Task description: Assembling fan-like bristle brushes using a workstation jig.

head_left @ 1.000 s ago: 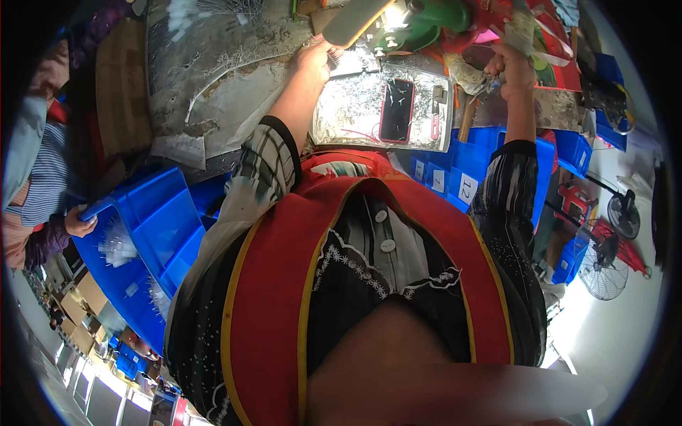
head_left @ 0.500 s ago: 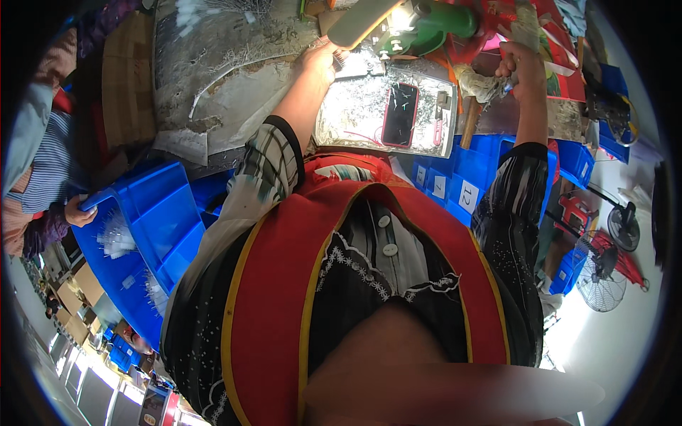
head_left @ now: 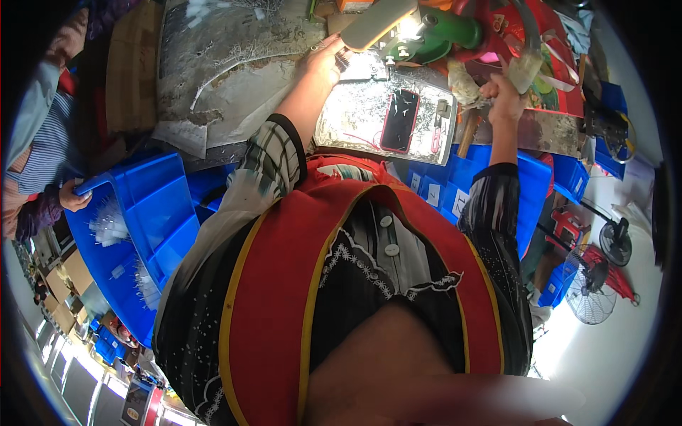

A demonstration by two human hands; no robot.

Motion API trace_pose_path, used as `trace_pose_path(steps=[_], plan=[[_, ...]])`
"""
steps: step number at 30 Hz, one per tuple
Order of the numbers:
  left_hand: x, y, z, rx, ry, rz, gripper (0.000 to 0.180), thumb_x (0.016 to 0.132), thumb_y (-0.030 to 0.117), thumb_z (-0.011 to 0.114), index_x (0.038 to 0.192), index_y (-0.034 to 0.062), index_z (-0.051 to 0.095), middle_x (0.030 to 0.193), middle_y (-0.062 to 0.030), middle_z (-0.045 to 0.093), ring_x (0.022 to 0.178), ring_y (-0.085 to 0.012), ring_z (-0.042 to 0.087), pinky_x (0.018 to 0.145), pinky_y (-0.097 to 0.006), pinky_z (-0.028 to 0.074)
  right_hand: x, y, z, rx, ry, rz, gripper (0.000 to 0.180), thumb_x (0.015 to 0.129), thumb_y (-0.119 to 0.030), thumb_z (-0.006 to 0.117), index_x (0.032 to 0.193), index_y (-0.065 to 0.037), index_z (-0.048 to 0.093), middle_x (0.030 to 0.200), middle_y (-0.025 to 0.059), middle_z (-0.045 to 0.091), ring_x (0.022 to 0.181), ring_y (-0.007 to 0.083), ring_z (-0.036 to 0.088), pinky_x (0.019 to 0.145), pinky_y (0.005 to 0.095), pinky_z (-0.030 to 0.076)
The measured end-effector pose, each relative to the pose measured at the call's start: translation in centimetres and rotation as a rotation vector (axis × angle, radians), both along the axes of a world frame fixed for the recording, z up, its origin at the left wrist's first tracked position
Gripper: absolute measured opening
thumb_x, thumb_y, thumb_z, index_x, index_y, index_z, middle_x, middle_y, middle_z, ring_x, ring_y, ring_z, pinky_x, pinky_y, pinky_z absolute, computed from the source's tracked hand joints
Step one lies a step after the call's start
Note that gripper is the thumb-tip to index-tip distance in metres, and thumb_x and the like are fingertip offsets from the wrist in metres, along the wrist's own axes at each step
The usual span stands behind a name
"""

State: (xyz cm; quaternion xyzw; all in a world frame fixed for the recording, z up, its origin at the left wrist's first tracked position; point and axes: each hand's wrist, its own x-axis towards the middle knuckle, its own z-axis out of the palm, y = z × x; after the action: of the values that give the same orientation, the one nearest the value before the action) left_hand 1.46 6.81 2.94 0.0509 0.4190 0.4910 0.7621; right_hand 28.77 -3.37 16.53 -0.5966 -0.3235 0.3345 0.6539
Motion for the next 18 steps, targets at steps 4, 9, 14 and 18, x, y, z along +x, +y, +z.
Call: trace_pose_path(steps=[4, 9, 14, 18], plan=[[1.0, 0.0, 0.9, -0.036, -0.030, 0.177, 0.025, 0.072, -0.004, 0.064, 0.096, -0.0038, 0.057, 0.082, -0.0112, 0.060, 0.064, -0.0182, 0.058, 0.049, -0.029, 0.050, 0.9, 1.5, 4.0, -0.329, -0.026, -0.038, 0.012, 0.070, -0.007, 0.057, 0.062, -0.002, 0.049, 0.047, 0.0013, 0.032, 0.040, 0.0151, 0.036, 0.045, 0.0294, 0.037], [0.8, 0.1, 0.4, -0.051, -0.044, 0.224, 0.026, 0.072, -0.003, 0.065, 0.097, -0.0047, 0.056, 0.081, -0.0125, 0.059, 0.060, -0.0185, 0.058, 0.050, -0.029, 0.050, 0.4, 2.4, 6.0, -0.390, -0.047, 0.069, 0.022, 0.070, -0.011, 0.059, 0.054, -0.006, 0.044, 0.048, 0.0015, 0.033, 0.042, 0.0154, 0.038, 0.046, 0.0304, 0.037], [1.1, 0.3, 0.2, -0.020, -0.077, 0.241, 0.026, 0.071, -0.003, 0.065, 0.095, -0.0044, 0.057, 0.081, -0.0122, 0.059, 0.060, -0.0182, 0.058, 0.050, -0.030, 0.050, 0.9, 2.4, 5.8, -0.396, -0.047, 0.047, 0.017, 0.067, -0.008, 0.058, 0.057, -0.003, 0.045, 0.045, 0.0033, 0.037, 0.037, 0.0158, 0.040, 0.040, 0.0312, 0.038], [1.1, 0.2, 0.0, -0.023, -0.086, 0.260, 0.025, 0.069, -0.005, 0.066, 0.093, -0.0048, 0.058, 0.082, -0.0127, 0.059, 0.062, -0.0188, 0.058, 0.051, -0.030, 0.050, 0.8, 2.6, 5.8, -0.405, -0.057, 0.076, 0.018, 0.071, -0.011, 0.058, 0.058, -0.004, 0.048, 0.048, 0.0007, 0.034, 0.042, 0.0147, 0.037, 0.047, 0.0293, 0.038]])
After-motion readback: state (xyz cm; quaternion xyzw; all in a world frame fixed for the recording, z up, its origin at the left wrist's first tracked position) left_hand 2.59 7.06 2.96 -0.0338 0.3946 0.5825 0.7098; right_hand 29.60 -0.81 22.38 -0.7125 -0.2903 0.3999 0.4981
